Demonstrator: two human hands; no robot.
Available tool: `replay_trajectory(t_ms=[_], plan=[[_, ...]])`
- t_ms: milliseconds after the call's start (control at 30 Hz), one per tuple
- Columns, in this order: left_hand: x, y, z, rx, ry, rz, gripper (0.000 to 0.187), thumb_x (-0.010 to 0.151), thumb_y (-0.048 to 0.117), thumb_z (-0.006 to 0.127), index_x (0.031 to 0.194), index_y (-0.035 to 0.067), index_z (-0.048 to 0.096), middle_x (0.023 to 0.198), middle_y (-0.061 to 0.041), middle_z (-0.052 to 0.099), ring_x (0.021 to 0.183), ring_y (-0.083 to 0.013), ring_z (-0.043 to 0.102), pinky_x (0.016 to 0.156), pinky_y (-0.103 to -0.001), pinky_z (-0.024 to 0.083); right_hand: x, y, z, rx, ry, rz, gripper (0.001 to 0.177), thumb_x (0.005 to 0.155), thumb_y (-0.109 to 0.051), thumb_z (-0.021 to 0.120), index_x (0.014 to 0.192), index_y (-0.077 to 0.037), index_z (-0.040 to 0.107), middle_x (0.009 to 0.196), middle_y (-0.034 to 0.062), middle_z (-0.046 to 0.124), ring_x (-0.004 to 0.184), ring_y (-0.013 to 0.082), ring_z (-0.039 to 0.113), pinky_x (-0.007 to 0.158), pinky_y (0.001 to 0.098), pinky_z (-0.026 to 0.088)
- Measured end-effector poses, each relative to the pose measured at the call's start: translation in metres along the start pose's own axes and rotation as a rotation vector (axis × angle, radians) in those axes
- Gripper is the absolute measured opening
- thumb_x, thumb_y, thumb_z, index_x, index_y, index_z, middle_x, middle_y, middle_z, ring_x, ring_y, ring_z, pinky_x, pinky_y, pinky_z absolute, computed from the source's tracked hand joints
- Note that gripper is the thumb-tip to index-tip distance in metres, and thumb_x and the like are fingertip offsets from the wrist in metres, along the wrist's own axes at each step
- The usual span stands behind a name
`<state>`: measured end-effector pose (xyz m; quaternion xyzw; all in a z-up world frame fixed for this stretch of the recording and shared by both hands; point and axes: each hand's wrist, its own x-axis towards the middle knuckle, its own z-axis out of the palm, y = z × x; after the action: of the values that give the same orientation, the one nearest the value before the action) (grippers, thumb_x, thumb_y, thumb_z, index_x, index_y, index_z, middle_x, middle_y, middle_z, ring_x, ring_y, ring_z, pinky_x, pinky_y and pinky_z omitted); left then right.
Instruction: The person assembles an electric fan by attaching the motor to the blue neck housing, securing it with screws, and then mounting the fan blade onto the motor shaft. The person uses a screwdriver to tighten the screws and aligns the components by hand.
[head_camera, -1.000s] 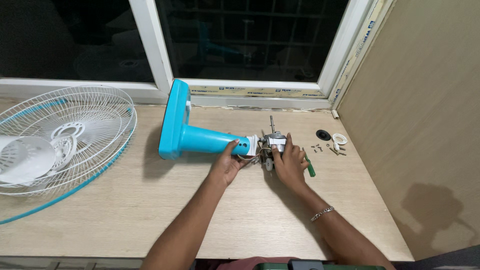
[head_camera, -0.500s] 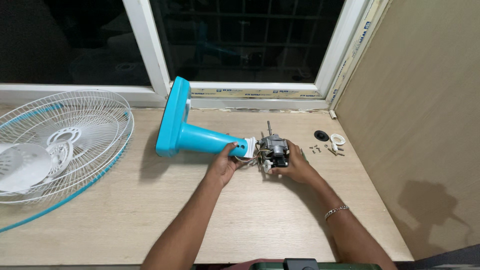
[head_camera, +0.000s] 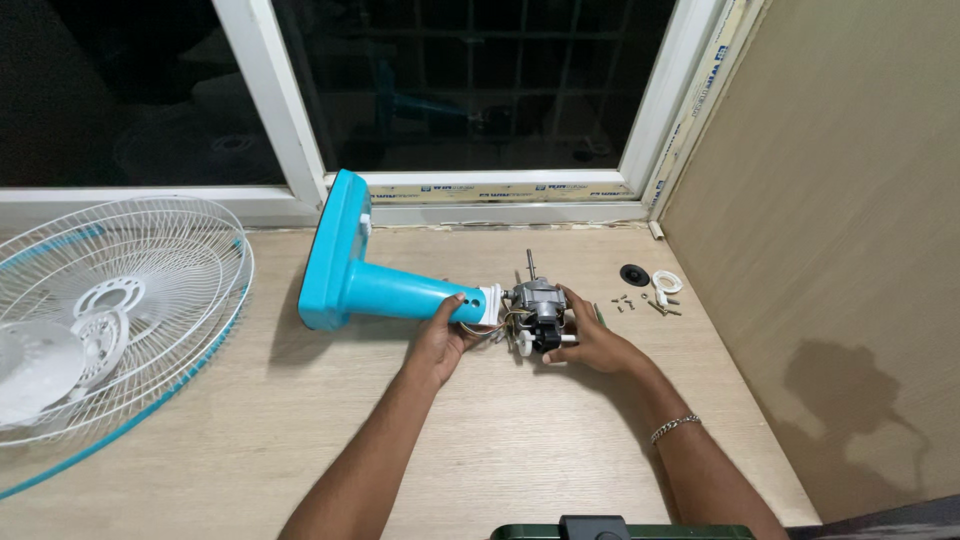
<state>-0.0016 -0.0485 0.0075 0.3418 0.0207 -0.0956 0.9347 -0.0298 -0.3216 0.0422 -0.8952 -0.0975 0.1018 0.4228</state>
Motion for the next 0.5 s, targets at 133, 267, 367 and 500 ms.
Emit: replay_trajectory(t_ms=[133,267,367,500], plan=[[0.001,-0.001,-0.003,-0.013,-0.011,-0.022,0.077,0.088,0.019,0.074,0.152,0.013,0.032,0.141,-0.024,0.053,0.124,-0.0379,0.063,0.093,-0.053,0.063,-0.001,0.002,0.002,-0.019,0.002,-0.023,0.133,0.065,-0.029,0.095,0.161,-0.027,0.003,0.161,0.0214,0.015,0.149,0.0423,0.028,0.123,0.0496,0.031],[0.001,0.0,-0.005,-0.024,-0.034,-0.034,0.08,0.085,0.018,0.076,0.152,0.016,0.031,0.142,-0.023,0.053,0.126,-0.0379,0.061,0.095,-0.056,0.062,-0.001,0.002,0.004,0.019,0.026,-0.063,0.134,0.06,-0.03,0.095,0.159,-0.02,0.006,0.159,0.0219,0.019,0.145,0.0393,0.039,0.119,0.0459,0.034],[0.003,0.001,-0.003,-0.022,-0.028,-0.037,0.083,0.082,0.018,0.075,0.152,0.02,0.031,0.141,-0.021,0.053,0.125,-0.0384,0.06,0.095,-0.058,0.062,-0.001,-0.001,0.004,0.049,0.042,-0.093,0.133,0.058,-0.029,0.096,0.158,-0.015,0.009,0.157,0.0236,0.029,0.143,0.0374,0.044,0.117,0.0442,0.039],[0.003,0.004,0.0,-0.048,-0.029,-0.05,0.084,0.083,0.018,0.074,0.154,0.02,0.03,0.141,-0.022,0.052,0.125,-0.0392,0.06,0.095,-0.058,0.061,-0.005,-0.01,0.001,0.018,0.045,-0.075,0.133,0.059,-0.027,0.098,0.159,-0.015,0.011,0.152,0.027,0.043,0.141,0.036,0.049,0.116,0.0443,0.042]])
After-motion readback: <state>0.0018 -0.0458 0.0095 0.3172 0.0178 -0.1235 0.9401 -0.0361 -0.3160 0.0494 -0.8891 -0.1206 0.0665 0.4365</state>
